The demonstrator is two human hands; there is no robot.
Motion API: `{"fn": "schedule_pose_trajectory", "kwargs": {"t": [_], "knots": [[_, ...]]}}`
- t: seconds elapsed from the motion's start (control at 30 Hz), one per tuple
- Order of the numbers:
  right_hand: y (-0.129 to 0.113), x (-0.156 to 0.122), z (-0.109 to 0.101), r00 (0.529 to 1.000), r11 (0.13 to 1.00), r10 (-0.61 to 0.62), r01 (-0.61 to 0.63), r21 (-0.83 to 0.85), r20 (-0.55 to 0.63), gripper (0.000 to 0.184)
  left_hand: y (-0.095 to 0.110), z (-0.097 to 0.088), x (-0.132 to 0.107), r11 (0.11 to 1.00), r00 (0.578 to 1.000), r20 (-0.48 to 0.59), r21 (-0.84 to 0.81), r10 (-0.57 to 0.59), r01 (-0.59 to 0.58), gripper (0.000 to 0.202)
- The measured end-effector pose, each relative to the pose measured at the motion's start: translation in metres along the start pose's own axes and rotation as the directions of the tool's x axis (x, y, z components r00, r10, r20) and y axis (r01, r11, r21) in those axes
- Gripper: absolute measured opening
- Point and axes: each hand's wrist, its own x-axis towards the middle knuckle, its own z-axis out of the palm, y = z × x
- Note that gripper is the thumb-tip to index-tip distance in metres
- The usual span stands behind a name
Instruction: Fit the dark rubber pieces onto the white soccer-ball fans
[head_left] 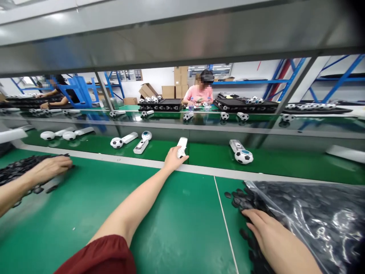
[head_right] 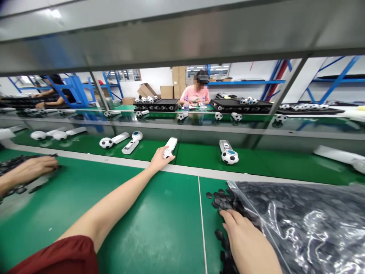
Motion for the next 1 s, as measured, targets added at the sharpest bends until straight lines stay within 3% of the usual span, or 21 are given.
{"fn": "schedule_pose_trajectory", "kwargs": {"t": [0.3, 0.43, 0.53, 0.67, 0.73, 0.83, 0.9, 1.0], "knots": [[0.006, -0.001, 0.007, 0.999, 0.996, 0.022, -0.025, 0.082, 0.035, 0.03, -0.03, -0.026, 0.01, 0.986, 0.987, -0.163, 0.164, 0.009, 0.018, 0.037], [0.007, -0.001, 0.01, 0.995, 0.995, 0.02, -0.029, 0.093, 0.093, 0.028, -0.033, -0.023, 0.012, 0.963, 0.98, -0.197, 0.26, -0.018, 0.07, 0.037], [0.008, -0.002, 0.011, 0.993, 0.996, -0.001, -0.01, 0.087, 0.121, 0.029, -0.031, -0.023, 0.017, 0.934, 0.971, -0.233, 0.335, -0.046, 0.124, 0.05], [0.008, -0.005, 0.009, 0.991, 0.997, -0.015, 0.005, 0.075, 0.131, 0.029, -0.042, -0.044, 0.032, 0.869, 0.937, -0.294, 0.394, -0.19, 0.3, 0.074], [0.007, -0.005, 0.008, 0.992, 0.998, -0.008, -0.001, 0.069, 0.126, 0.03, -0.054, -0.059, 0.04, 0.827, 0.913, -0.279, 0.401, -0.298, 0.393, 0.069], [0.005, -0.003, 0.007, 0.995, 0.999, -0.005, 0.0, 0.054, 0.096, 0.033, -0.069, -0.076, 0.043, 0.799, 0.897, -0.202, 0.407, -0.394, 0.442, 0.041], [0.004, -0.001, 0.005, 0.998, 0.999, -0.009, 0.006, 0.049, 0.055, 0.036, -0.073, -0.083, 0.036, 0.816, 0.905, -0.149, 0.393, -0.398, 0.423, 0.033], [0.002, 0.002, 0.002, 1.0, 0.997, 0.009, -0.01, 0.076, 0.02, 0.038, -0.07, -0.096, 0.014, 0.87, 0.928, -0.067, 0.329, -0.366, 0.367, 0.037]]}}
